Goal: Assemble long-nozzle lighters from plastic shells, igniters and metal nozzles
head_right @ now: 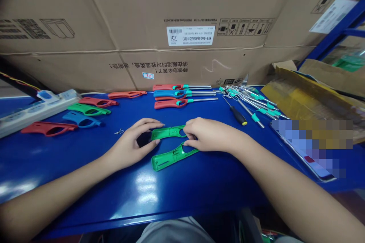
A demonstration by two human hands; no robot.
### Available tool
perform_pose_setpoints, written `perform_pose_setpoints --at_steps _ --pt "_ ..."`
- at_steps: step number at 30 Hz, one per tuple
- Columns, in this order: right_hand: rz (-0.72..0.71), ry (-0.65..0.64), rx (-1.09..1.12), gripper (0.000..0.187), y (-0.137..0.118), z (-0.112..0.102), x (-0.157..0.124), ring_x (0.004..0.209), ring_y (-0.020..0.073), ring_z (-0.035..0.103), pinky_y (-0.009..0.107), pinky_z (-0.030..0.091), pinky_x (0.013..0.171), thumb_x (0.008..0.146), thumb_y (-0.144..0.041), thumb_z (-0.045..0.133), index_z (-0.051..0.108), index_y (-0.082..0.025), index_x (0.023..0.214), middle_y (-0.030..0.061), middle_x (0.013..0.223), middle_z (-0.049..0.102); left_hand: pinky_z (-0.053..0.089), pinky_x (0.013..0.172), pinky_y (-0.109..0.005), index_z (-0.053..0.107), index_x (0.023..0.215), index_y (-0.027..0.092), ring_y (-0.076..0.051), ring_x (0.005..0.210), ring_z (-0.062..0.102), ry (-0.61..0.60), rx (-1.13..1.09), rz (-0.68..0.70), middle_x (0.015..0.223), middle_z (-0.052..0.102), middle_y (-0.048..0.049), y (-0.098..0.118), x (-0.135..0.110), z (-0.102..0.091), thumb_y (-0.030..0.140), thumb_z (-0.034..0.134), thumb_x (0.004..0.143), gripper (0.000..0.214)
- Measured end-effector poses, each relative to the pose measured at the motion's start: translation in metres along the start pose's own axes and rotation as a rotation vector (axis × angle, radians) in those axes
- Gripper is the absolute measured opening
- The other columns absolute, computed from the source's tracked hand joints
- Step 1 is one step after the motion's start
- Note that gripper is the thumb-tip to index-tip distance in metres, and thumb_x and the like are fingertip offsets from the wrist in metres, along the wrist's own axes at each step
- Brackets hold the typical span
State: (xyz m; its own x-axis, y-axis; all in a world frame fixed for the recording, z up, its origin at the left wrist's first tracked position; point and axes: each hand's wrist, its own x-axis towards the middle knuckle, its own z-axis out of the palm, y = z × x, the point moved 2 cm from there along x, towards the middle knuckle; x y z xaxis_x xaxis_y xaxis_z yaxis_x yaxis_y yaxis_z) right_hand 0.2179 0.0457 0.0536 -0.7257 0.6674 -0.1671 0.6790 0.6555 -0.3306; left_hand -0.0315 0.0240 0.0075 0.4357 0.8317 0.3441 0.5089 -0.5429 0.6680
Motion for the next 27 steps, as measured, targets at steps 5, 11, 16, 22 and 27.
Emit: perform_pose_setpoints --at_steps 5,11,16,22,27 --pt "-0.038 0.080 -0.067 0.020 0.002 0.000 -0.001 0.070 0.0123 0.052 0.026 0.031 0.058 0.093 -0.035 0.070 0.062 -0.021 0.104 0.0017 0.106 0.059 0.048 0.105 -0.047 0.067 0.125 0.020 -0.026 0.118 0.057 -0.037 0.118 0.080 0.125 0.064 -0.0096 0.013 -0.003 -0.003 0.022 0.064 0.090 0.035" --pt "-0.090 0.051 -0.079 0.013 0.002 0.002 0.000 0.071 0.0132 0.054 0.027 0.033 0.061 0.097 -0.032 0.063 0.064 -0.021 0.104 0.0006 0.100 0.061 0.043 0.106 -0.052 0.061 0.133 0.019 -0.029 0.118 0.057 -0.226 0.187 0.136 0.128 0.062 -0.0099 0.021 -0.008 -0.001 0.019 0.064 0.082 0.051" --pt "-0.100 0.051 -0.078 0.006 0.002 0.002 0.000 0.071 0.0129 0.054 0.026 0.033 0.062 0.096 -0.024 0.060 0.064 -0.020 0.099 0.0007 0.098 0.062 0.046 0.096 -0.048 0.066 0.125 0.019 -0.026 0.107 0.061 -0.203 0.185 0.090 0.118 0.066 -0.0085 0.016 -0.006 0.000 0.016 0.056 0.085 0.041" --pt "-0.086 0.053 -0.059 0.010 0.000 0.002 0.002 0.070 0.0127 0.054 0.026 0.034 0.061 0.095 -0.025 0.062 0.065 -0.020 0.103 0.0005 0.099 0.063 0.052 0.087 -0.040 0.072 0.113 0.019 -0.022 0.097 0.064 -0.129 0.083 0.070 0.108 0.068 -0.0068 0.008 -0.002 0.001 0.012 0.053 0.089 0.031" --pt "-0.086 0.058 -0.049 0.010 0.000 0.004 0.002 0.071 0.0131 0.054 0.027 0.034 0.061 0.094 -0.025 0.062 0.064 -0.020 0.102 0.0005 0.098 0.063 0.053 0.086 -0.036 0.072 0.113 0.018 -0.020 0.096 0.064 -0.093 0.067 0.099 0.107 0.069 -0.0065 0.006 -0.002 0.000 0.010 0.054 0.088 0.032"
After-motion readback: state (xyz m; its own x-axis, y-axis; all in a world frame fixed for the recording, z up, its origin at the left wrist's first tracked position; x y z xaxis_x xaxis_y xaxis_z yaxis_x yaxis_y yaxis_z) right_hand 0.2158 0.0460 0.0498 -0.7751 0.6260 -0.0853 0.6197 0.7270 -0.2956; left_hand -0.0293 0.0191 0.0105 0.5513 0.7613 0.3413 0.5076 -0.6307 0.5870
